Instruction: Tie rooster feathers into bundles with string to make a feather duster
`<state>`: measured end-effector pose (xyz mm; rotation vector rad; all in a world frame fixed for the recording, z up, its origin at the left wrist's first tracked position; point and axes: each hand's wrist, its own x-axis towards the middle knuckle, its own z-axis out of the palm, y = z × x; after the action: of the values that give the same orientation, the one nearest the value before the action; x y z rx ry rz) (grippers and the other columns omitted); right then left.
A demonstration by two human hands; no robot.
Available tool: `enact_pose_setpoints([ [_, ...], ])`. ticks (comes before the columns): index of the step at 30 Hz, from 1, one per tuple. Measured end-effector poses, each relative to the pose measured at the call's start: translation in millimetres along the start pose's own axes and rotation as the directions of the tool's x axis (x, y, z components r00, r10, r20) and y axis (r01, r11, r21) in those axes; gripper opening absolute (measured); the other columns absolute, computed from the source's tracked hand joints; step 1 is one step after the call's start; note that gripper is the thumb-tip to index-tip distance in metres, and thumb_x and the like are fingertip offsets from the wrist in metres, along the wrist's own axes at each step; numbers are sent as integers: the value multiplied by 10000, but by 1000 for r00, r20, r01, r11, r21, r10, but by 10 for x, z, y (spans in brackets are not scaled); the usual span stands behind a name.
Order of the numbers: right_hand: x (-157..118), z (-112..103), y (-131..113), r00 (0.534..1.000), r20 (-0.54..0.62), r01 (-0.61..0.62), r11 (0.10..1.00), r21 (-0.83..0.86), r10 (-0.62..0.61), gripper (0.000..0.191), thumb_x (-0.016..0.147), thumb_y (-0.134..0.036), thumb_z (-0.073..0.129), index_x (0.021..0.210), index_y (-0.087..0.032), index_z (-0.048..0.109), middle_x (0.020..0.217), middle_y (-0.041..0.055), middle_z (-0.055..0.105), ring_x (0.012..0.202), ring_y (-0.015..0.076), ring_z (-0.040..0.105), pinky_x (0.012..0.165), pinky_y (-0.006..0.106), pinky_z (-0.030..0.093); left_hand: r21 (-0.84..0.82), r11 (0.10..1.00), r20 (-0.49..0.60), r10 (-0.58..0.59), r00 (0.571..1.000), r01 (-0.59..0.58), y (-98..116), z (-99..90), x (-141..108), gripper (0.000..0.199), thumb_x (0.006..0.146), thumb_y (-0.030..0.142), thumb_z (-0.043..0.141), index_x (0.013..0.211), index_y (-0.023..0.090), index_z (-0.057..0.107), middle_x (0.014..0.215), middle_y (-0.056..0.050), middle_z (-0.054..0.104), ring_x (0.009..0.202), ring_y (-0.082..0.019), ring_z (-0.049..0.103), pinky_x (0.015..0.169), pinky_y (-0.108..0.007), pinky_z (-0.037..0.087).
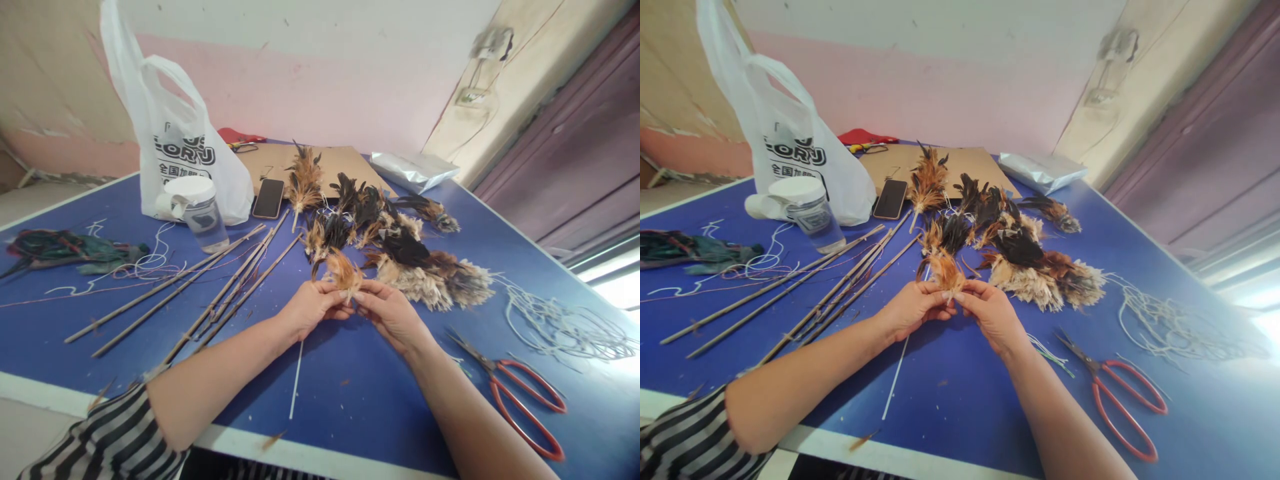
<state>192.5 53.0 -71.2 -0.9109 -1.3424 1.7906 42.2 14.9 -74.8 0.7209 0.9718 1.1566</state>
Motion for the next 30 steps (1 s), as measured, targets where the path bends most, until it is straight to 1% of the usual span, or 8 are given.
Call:
enact_pose_setpoints([
  [2, -9, 5, -24, 1000, -13, 4, 999, -49, -4, 250, 646, -294, 702, 843, -154, 640, 653, -9, 612, 505, 58, 435, 500, 214, 325, 55, 998, 1, 30, 1000, -30, -1, -1, -4, 127, 665, 207, 665, 700, 84, 664, 637, -46, 635, 566, -100, 594, 585, -215, 503],
  [6, -14, 16, -36, 989, -140, 26, 982, -189, -53, 237, 608, -312, 718, 752, -150, 625, 524, -42, 548, 464, 59, 403, 464, 211, 287, 152, 986, 12, 63, 998, -64, -3, 3, -17, 157, 646, 223, 680, 720, 85, 669, 624, -40, 632, 574, -108, 591, 596, -237, 504],
  [12, -2, -6, -13, 977, -179, 66, 959, -276, -118, 186, 594, -297, 720, 645, -162, 603, 575, -40, 573, 524, 74, 461, 534, 221, 353, 79, 992, 76, -105, 992, 99, 7, -16, -25, 234, 624, 276, 713, 724, 71, 657, 679, -66, 641, 611, -122, 618, 606, -235, 506],
  [17, 0, 27, 18, 979, -175, 74, 984, -159, -102, 191, 593, -298, 728, 643, -168, 597, 611, -32, 595, 570, 90, 512, 598, 239, 403, -37, 976, 134, -209, 969, 216, 21, -18, -26, 208, 634, 244, 716, 734, 76, 646, 673, -53, 627, 624, -117, 624, 569, -189, 498],
  [21, -4, 66, 55, 997, -75, 16, 998, 57, -11, 199, 623, -299, 718, 658, -171, 570, 607, -22, 606, 553, 101, 537, 579, 251, 424, -82, 965, 179, -230, 957, 248, 20, -32, -15, 158, 667, 214, 692, 738, 84, 637, 699, -47, 626, 641, -108, 626, 576, -181, 498],
  [25, 0, 35, 36, 997, 41, -64, 985, 160, 58, 214, 624, -311, 720, 662, -172, 562, 579, -20, 605, 535, 109, 546, 561, 254, 436, -8, 980, 170, -195, 966, 199, 19, -44, -17, 199, 648, 256, 705, 716, 82, 636, 651, -43, 615, 615, -114, 623, 564, -189, 495],
  [28, 24, -63, -5, 990, 96, -124, 965, 230, 105, 269, 687, -444, 635, 749, -185, 598, 631, -4, 628, 555, 124, 566, 564, 268, 449, 99, 987, 185, -144, 972, 127, 28, -18, -52, 253, 620, 309, 714, 707, 82, 640, 665, -60, 630, 627, -135, 626, 552, -207, 494],
  [30, 42, -126, -17, 975, 100, -217, 948, 232, 199, 357, 724, -524, 548, 775, -178, 614, 641, 18, 640, 547, 136, 579, 535, 268, 452, 195, 977, 235, -130, 963, 84, 35, 11, -89, 272, 627, 332, 697, 715, 79, 650, 688, -82, 646, 638, -143, 626, 553, -216, 495],
])
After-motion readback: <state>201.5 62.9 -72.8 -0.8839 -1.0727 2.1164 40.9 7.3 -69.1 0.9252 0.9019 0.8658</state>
